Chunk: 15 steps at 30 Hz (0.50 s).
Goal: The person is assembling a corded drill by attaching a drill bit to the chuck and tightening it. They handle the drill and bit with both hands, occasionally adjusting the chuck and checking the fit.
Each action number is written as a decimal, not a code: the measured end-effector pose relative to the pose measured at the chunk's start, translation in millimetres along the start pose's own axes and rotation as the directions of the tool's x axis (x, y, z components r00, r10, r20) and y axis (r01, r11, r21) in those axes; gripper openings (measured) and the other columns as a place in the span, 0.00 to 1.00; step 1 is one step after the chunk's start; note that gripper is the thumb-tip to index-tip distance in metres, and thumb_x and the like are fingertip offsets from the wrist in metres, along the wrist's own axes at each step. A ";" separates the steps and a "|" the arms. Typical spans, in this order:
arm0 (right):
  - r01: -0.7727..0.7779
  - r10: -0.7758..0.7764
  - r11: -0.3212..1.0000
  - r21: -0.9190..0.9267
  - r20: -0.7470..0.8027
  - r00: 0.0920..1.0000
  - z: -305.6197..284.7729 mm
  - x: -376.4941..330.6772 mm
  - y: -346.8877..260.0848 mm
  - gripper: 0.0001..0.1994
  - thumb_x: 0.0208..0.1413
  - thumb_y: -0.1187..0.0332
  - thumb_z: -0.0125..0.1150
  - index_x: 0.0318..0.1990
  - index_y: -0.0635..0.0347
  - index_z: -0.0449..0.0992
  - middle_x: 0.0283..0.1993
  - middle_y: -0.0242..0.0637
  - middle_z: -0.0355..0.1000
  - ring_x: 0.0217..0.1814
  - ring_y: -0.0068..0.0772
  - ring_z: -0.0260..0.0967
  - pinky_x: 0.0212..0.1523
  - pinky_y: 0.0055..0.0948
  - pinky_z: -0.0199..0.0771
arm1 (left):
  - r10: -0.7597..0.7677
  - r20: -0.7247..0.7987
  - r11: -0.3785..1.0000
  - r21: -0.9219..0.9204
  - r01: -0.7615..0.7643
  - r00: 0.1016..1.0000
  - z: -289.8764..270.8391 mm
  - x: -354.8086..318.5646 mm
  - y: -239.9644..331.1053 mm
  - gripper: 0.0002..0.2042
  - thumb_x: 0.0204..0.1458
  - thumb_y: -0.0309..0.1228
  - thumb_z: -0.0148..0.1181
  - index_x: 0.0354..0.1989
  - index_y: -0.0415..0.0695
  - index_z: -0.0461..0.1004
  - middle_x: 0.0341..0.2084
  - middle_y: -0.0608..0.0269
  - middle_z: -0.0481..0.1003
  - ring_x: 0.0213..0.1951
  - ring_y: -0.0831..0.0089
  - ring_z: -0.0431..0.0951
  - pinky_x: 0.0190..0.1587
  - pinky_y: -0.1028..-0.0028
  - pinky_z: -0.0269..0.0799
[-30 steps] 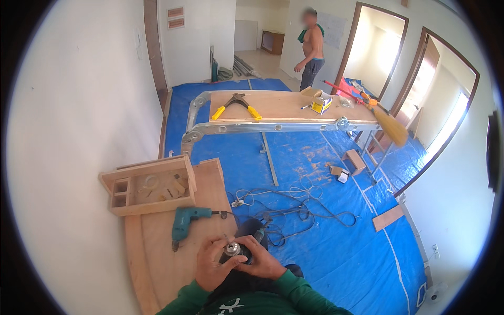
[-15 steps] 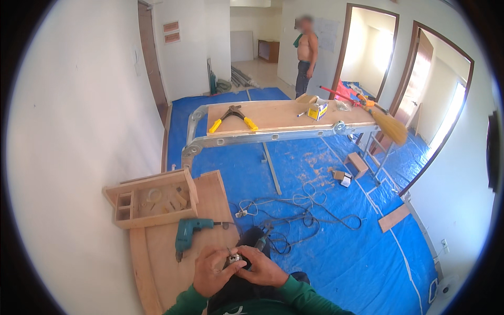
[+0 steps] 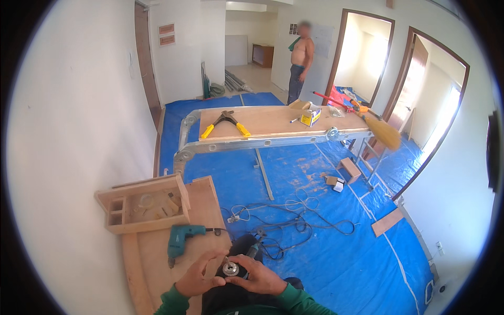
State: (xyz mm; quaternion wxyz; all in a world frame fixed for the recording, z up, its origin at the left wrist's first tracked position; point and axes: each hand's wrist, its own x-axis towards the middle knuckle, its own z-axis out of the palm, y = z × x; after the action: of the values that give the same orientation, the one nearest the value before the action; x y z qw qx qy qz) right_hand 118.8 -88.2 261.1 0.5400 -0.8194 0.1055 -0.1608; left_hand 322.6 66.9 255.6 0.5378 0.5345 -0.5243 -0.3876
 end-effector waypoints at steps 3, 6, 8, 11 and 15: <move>0.066 -0.066 0.998 0.005 -0.018 0.998 0.0 0.1 3.3 0.30 0.67 0.56 0.73 0.71 0.58 0.71 0.62 0.49 0.74 0.64 0.57 0.74 0.67 0.46 0.73 | -0.111 0.132 0.987 -0.099 0.125 0.985 -8.5 3.5 -26.5 0.50 0.53 0.42 0.84 0.79 0.39 0.59 0.74 0.50 0.66 0.79 0.58 0.61 0.81 0.57 0.56; 0.052 -0.060 0.993 -0.102 -0.076 0.995 -1.6 -1.9 -9.1 0.29 0.67 0.54 0.73 0.69 0.57 0.72 0.63 0.47 0.74 0.65 0.57 0.74 0.66 0.49 0.73 | -0.235 0.129 0.961 -0.119 0.250 0.963 7.1 -3.0 -33.6 0.53 0.50 0.41 0.87 0.80 0.39 0.58 0.75 0.51 0.65 0.78 0.58 0.64 0.81 0.58 0.57; 0.007 -0.018 0.990 -0.144 -0.071 0.997 -1.5 -4.6 -8.8 0.29 0.66 0.52 0.73 0.67 0.56 0.73 0.63 0.46 0.74 0.65 0.56 0.74 0.66 0.50 0.73 | -0.235 0.135 0.965 -0.083 0.247 0.963 13.7 1.7 -36.5 0.52 0.49 0.40 0.87 0.79 0.40 0.60 0.75 0.52 0.65 0.77 0.58 0.65 0.80 0.58 0.59; 0.030 -0.054 0.976 -0.214 -0.106 0.993 -1.5 -4.9 -10.4 0.29 0.66 0.50 0.73 0.66 0.56 0.73 0.63 0.45 0.74 0.64 0.55 0.74 0.64 0.51 0.73 | -0.139 0.175 0.990 -0.007 0.142 0.975 15.2 14.6 -57.1 0.49 0.49 0.39 0.87 0.77 0.41 0.63 0.74 0.52 0.67 0.76 0.58 0.67 0.77 0.58 0.64; -0.078 0.034 0.927 -0.368 -0.125 0.992 -3.3 -9.0 -21.1 0.31 0.64 0.46 0.74 0.66 0.56 0.73 0.60 0.44 0.74 0.61 0.53 0.74 0.60 0.51 0.73 | -0.059 0.288 0.994 -0.069 0.083 0.956 19.9 31.4 -55.8 0.44 0.50 0.38 0.86 0.74 0.43 0.67 0.70 0.53 0.69 0.71 0.57 0.71 0.72 0.59 0.69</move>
State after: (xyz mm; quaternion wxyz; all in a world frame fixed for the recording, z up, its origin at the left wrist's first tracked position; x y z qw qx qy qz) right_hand 109.2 -79.6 280.3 0.3723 -0.8928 0.1886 -0.1695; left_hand 315.9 25.7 203.2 0.4633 0.4693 -0.5608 -0.5006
